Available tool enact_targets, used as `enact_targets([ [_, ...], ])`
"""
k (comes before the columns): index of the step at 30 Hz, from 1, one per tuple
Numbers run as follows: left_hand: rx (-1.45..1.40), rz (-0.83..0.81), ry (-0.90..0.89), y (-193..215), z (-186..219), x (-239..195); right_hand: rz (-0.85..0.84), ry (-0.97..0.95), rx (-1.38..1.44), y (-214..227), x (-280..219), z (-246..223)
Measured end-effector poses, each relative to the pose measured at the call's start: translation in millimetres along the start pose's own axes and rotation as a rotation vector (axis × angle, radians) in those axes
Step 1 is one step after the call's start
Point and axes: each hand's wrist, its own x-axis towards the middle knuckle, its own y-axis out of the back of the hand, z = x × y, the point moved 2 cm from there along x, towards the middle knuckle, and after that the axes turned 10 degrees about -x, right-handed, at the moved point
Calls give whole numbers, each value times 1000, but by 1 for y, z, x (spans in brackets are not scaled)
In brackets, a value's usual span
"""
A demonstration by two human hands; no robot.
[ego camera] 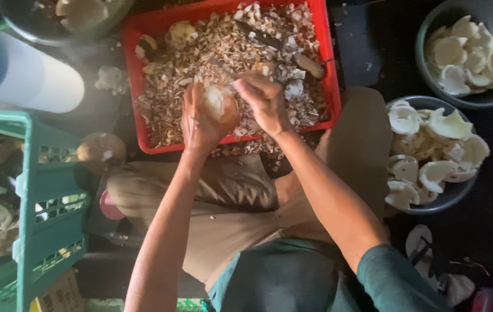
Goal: The person sits on the floor and uses a knife to peel the outer husk from coconuts. They rotate each coconut while scraping away the husk, then break open the shell to remove the inner meat and place it into a bowl.
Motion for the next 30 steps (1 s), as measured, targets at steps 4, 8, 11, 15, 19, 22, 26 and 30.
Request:
enact_targets([
  [4, 392, -53, -185, 1, 1, 12, 95, -131, 62, 2, -17, 20],
  [8, 342, -325, 165, -12, -12, 21, 117, -161, 155, 15, -20, 26],
  [11, 93, -258, 221, -8, -22, 16, 140, -126, 179, 25, -17, 29],
  [15, -72, 136, 254, -5, -22, -7, 124, -136, 141, 24, -19, 29],
  [19, 136, 97, 279, -13, -7, -14, 44, -162, 140, 16, -19, 28],
  [22, 312, -174, 331, -6, -4, -2, 19, -133, 95, 12, -17, 31],
  [26, -22, -347, 273, 16, -13, 19, -22, -172, 77, 3, -21, 35],
  [30, -273, -431, 256, 11, -18, 21, -36, -99, 16, -5, -26, 39],
])
